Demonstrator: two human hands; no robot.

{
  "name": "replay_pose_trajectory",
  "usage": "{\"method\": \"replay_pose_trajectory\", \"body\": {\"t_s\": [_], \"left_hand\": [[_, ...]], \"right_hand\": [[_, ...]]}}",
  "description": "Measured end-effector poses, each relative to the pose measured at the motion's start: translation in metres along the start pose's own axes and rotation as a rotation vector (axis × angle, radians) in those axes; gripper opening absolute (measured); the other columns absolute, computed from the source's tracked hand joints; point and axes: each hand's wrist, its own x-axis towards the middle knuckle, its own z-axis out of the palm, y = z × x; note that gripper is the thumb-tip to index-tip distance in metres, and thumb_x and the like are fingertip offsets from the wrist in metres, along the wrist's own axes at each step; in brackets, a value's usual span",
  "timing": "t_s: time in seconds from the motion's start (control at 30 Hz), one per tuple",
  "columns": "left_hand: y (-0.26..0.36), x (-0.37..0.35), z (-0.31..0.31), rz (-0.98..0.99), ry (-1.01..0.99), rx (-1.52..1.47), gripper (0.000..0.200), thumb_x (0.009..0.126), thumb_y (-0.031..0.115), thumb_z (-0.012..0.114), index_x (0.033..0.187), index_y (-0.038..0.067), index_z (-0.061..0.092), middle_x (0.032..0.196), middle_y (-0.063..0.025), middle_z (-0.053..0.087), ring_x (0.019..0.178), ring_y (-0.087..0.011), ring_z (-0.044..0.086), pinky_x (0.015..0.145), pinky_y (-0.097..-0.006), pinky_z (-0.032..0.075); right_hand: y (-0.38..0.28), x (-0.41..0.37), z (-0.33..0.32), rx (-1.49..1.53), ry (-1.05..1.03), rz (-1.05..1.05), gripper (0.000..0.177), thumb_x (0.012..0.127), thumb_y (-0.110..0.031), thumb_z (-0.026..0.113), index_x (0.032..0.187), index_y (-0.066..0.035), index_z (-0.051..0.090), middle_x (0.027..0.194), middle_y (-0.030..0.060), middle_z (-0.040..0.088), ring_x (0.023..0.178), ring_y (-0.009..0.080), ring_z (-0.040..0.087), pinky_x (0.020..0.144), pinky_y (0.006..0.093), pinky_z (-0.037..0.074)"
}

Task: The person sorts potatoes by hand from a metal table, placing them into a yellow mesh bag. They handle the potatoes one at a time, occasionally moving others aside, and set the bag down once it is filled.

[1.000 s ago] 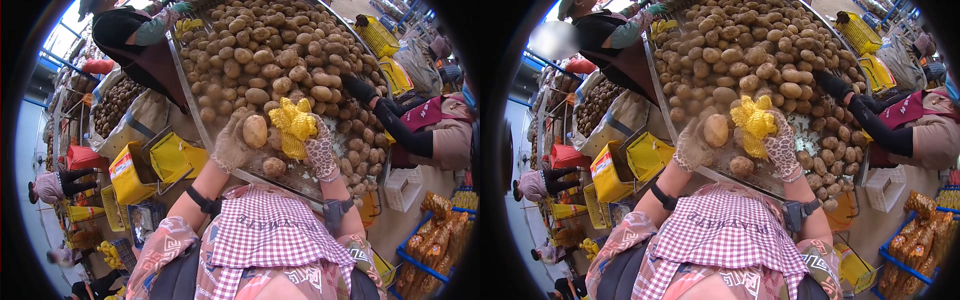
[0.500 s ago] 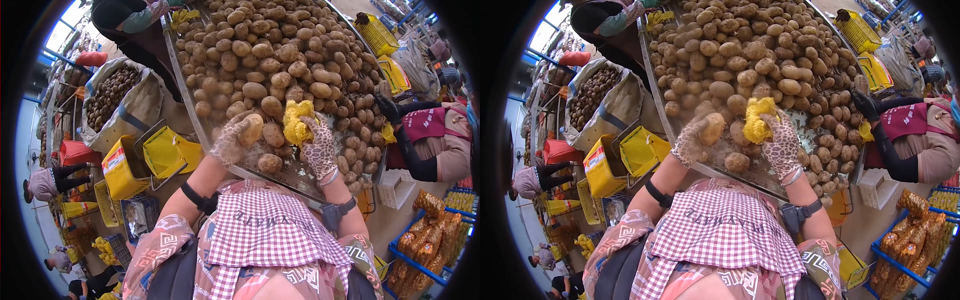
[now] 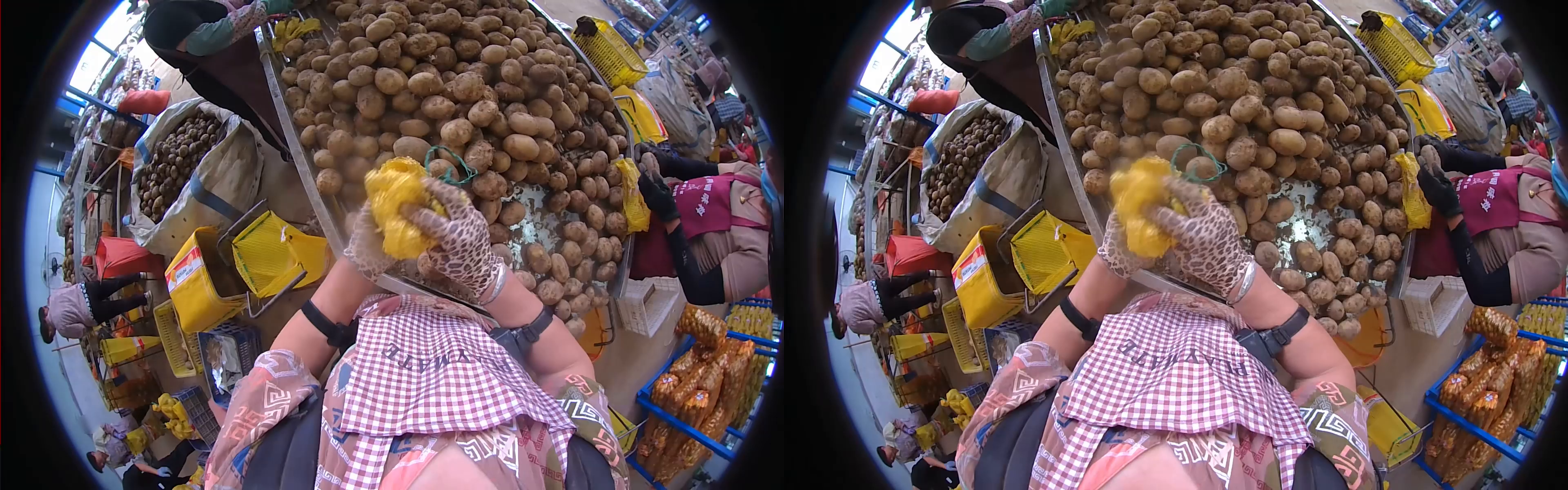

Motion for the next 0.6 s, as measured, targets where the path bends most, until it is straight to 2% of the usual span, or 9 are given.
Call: {"method": "replay_pose_trajectory", "body": {"t_s": [0.03, 0.13, 0.17, 0.3, 0.37, 0.5, 0.53, 0.57, 0.6], "left_hand": [[0.000, -0.001, -0.004, 0.015, -0.136, 0.089, 0.055, 0.088, 0.044, 0.052, 0.125, 0.005, 0.048, 0.119, -0.0160, 0.056, 0.104, -0.0278, 0.059, 0.087, -0.0427, 0.052], [0.013, -0.014, -0.014, 0.010, -0.030, 0.013, 0.049, 0.091, 0.040, 0.052, 0.125, 0.004, 0.049, 0.115, -0.0137, 0.058, 0.101, -0.0249, 0.061, 0.084, -0.0401, 0.054], [0.016, -0.020, -0.024, -0.019, 0.001, 0.030, 0.047, 0.092, 0.038, 0.050, 0.124, 0.004, 0.050, 0.112, -0.0119, 0.060, 0.101, -0.0236, 0.062, 0.084, -0.0395, 0.054], [0.004, -0.003, -0.050, 0.224, 0.123, 0.339, 0.039, 0.091, 0.029, 0.055, 0.118, 0.001, 0.054, 0.108, -0.0104, 0.062, 0.097, -0.0214, 0.063, 0.079, -0.0352, 0.055], [0.003, -0.007, -0.041, 0.292, 0.087, 0.437, 0.036, 0.091, 0.026, 0.057, 0.117, 0.002, 0.054, 0.110, -0.0109, 0.061, 0.096, -0.0211, 0.063, 0.080, -0.0346, 0.055], [0.014, -0.016, -0.049, 0.231, 0.321, 0.209, 0.040, 0.093, 0.038, 0.050, 0.116, 0.005, 0.054, 0.108, -0.0118, 0.062, 0.094, -0.0212, 0.063, 0.078, -0.0354, 0.054], [0.021, -0.017, -0.060, 0.102, 0.126, 0.041, 0.043, 0.093, 0.042, 0.047, 0.116, 0.006, 0.054, 0.109, -0.0110, 0.062, 0.095, -0.0212, 0.062, 0.079, -0.0365, 0.054], [0.025, -0.017, -0.066, -0.020, -0.075, -0.123, 0.047, 0.094, 0.047, 0.043, 0.116, 0.007, 0.054, 0.109, -0.0101, 0.062, 0.096, -0.0213, 0.061, 0.081, -0.0376, 0.053], [0.016, -0.021, -0.050, 0.076, 0.043, -0.058, 0.050, 0.094, 0.050, 0.040, 0.116, 0.007, 0.054, 0.108, -0.0095, 0.062, 0.099, -0.0225, 0.060, 0.084, -0.0402, 0.051]], "right_hand": [[0.003, -0.004, 0.003, 0.001, -0.001, 0.001, 0.057, 0.064, -0.001, 0.075, 0.118, -0.013, 0.059, 0.121, 0.0160, 0.053, 0.113, 0.0304, 0.053, 0.097, 0.0325, 0.046], [0.053, -0.036, 0.019, 0.140, -0.082, 0.778, 0.048, 0.066, 0.000, 0.073, 0.111, -0.006, 0.059, 0.114, 0.0155, 0.057, 0.107, 0.0299, 0.057, 0.096, 0.0322, 0.046], [0.054, -0.032, 0.013, 0.344, 0.065, 0.850, 0.049, 0.065, -0.001, 0.074, 0.112, -0.003, 0.058, 0.113, 0.0166, 0.057, 0.106, 0.0298, 0.057, 0.098, 0.0324, 0.045], [0.007, 0.010, 0.002, 0.132, 0.067, 0.292, 0.052, 0.067, -0.004, 0.074, 0.116, -0.012, 0.059, 0.120, 0.0160, 0.056, 0.111, 0.0314, 0.055, 0.098, 0.0362, 0.045], [-0.004, 0.008, 0.004, 0.018, -0.233, 0.024, 0.056, 0.064, -0.013, 0.078, 0.117, -0.016, 0.059, 0.123, 0.0143, 0.055, 0.114, 0.0336, 0.052, 0.099, 0.0399, 0.044], [0.053, -0.046, 0.030, 0.243, -0.144, 0.717, 0.049, 0.068, 0.005, 0.066, 0.114, -0.006, 0.057, 0.116, 0.0139, 0.057, 0.107, 0.0277, 0.057, 0.094, 0.0332, 0.047], [0.054, -0.050, 0.034, 0.298, -0.021, 0.806, 0.046, 0.068, 0.010, 0.061, 0.112, -0.002, 0.057, 0.112, 0.0142, 0.057, 0.104, 0.0254, 0.058, 0.093, 0.0302, 0.047], [0.044, -0.037, 0.029, 0.401, 0.019, 0.787, 0.046, 0.068, 0.010, 0.061, 0.113, -0.003, 0.057, 0.115, 0.0147, 0.056, 0.107, 0.0262, 0.057, 0.094, 0.0321, 0.046], [0.030, -0.025, 0.027, 0.395, 0.056, 0.637, 0.047, 0.068, 0.009, 0.062, 0.114, -0.005, 0.057, 0.116, 0.0154, 0.055, 0.109, 0.0273, 0.056, 0.095, 0.0338, 0.046]]}}
